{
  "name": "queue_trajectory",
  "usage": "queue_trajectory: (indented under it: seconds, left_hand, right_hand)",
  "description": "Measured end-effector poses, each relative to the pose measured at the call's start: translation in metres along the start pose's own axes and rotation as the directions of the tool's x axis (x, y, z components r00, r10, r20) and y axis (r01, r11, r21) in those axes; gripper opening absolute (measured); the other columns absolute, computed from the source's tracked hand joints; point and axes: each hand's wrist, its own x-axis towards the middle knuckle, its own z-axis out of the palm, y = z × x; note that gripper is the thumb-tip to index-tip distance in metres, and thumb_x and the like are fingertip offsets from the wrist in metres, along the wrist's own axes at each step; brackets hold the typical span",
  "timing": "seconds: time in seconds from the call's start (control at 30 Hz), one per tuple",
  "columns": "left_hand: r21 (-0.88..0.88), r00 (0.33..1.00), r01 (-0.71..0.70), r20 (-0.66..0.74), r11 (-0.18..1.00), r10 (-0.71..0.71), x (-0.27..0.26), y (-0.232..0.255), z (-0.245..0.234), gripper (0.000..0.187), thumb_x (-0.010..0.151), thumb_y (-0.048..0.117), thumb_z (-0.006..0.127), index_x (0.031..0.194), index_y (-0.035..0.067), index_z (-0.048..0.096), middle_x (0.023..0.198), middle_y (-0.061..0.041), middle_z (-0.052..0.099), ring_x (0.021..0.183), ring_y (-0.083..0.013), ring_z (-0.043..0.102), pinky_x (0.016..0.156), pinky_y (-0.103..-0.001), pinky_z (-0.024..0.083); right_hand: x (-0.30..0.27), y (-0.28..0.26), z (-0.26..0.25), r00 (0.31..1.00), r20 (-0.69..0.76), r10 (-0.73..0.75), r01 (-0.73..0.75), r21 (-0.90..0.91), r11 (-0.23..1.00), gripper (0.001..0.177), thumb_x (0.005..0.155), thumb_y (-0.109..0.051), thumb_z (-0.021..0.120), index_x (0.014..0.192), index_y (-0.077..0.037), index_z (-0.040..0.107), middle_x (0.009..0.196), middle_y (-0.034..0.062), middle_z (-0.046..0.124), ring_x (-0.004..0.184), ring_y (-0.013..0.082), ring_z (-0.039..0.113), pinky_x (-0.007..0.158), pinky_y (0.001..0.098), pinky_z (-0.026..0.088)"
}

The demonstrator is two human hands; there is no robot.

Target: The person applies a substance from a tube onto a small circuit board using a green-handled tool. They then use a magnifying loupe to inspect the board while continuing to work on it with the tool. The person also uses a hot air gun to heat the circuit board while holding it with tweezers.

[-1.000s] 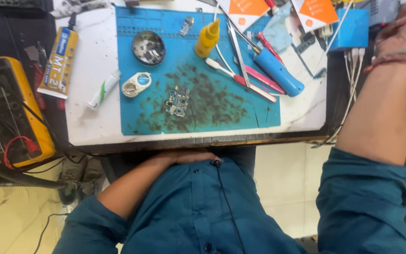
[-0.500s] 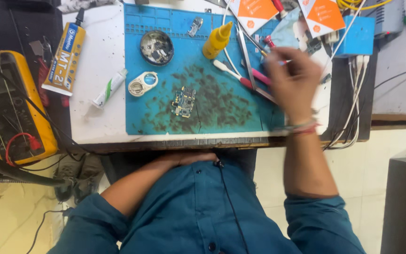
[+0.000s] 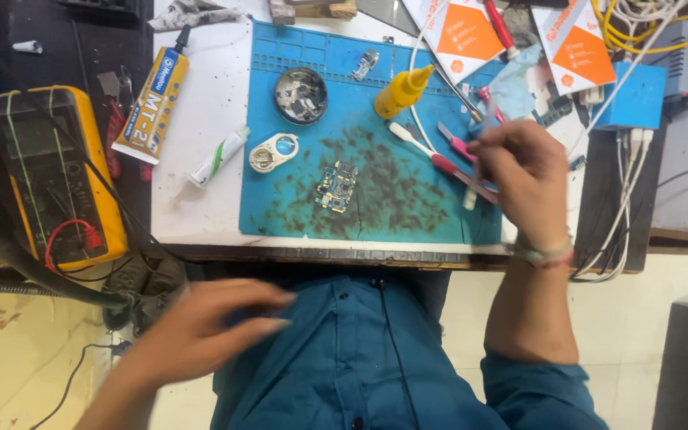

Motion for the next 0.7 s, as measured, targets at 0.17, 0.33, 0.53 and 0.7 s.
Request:
queue_trajectory:
  seconds: [0.17,0.33,0.53,0.7]
  left_hand:
    - [0.169,0.313,0.288,-0.947,0.943,0.074,-0.062,-0.056,-0.055,0.04,0.111,0.028,0.053,0.11,-0.012,0.055,0.095,-0.021,0.055,0.077,-0.024,0.046,0.07,-0.034,0.038]
    - [0.627,0.403,0.553,-0.778,0.55,0.482,-0.027,-0.039,-0.082,0.039,0.12,0.024,0.048,0.12,-0.014,0.057,0.106,-0.024,0.064,0.093,-0.0337,0.062,0.085,-0.037,0.049]
    - [0.304,0.279,0.552,-0.945,0.777,0.172,-0.014,-0.01,-0.093,0.042,0.12,0.027,0.052,0.107,-0.011,0.065,0.085,-0.016,0.066,0.072,-0.0282,0.059,0.067,-0.036,0.045]
    - [0.564,0.419,0.545,-0.824,0.621,0.381,-0.014,0.011,-0.071,0.033,0.107,0.026,0.066,0.115,-0.006,0.067,0.084,-0.013,0.065,0.069,-0.029,0.056,0.066,-0.039,0.043]
  right_hand:
    - [-0.031,0.008,0.004,0.964,-0.238,0.12,-0.013,0.407,0.913,0.034,0.096,0.0,0.058,0.128,0.002,0.066,0.112,0.0148,0.071,0.086,0.0178,0.07,0.08,0.0301,0.059]
    - [-0.053,0.034,0.026,0.904,-0.367,-0.22,0.268,0.086,0.959,0.021,0.114,-0.013,0.066,0.12,0.001,0.051,0.099,0.0102,0.055,0.082,0.0156,0.057,0.078,0.0313,0.055]
    - [-0.079,0.022,0.061,0.88,-0.128,-0.458,0.454,-0.058,0.889,0.034,0.115,-0.031,0.046,0.126,-0.002,0.06,0.095,0.0165,0.071,0.07,0.0207,0.068,0.062,0.0286,0.056]
    - [-0.075,-0.014,0.093,0.659,0.206,-0.723,0.751,-0.221,0.622,0.023,0.101,-0.008,0.072,0.118,-0.006,0.056,0.104,0.0148,0.072,0.082,0.0289,0.074,0.069,0.0351,0.056]
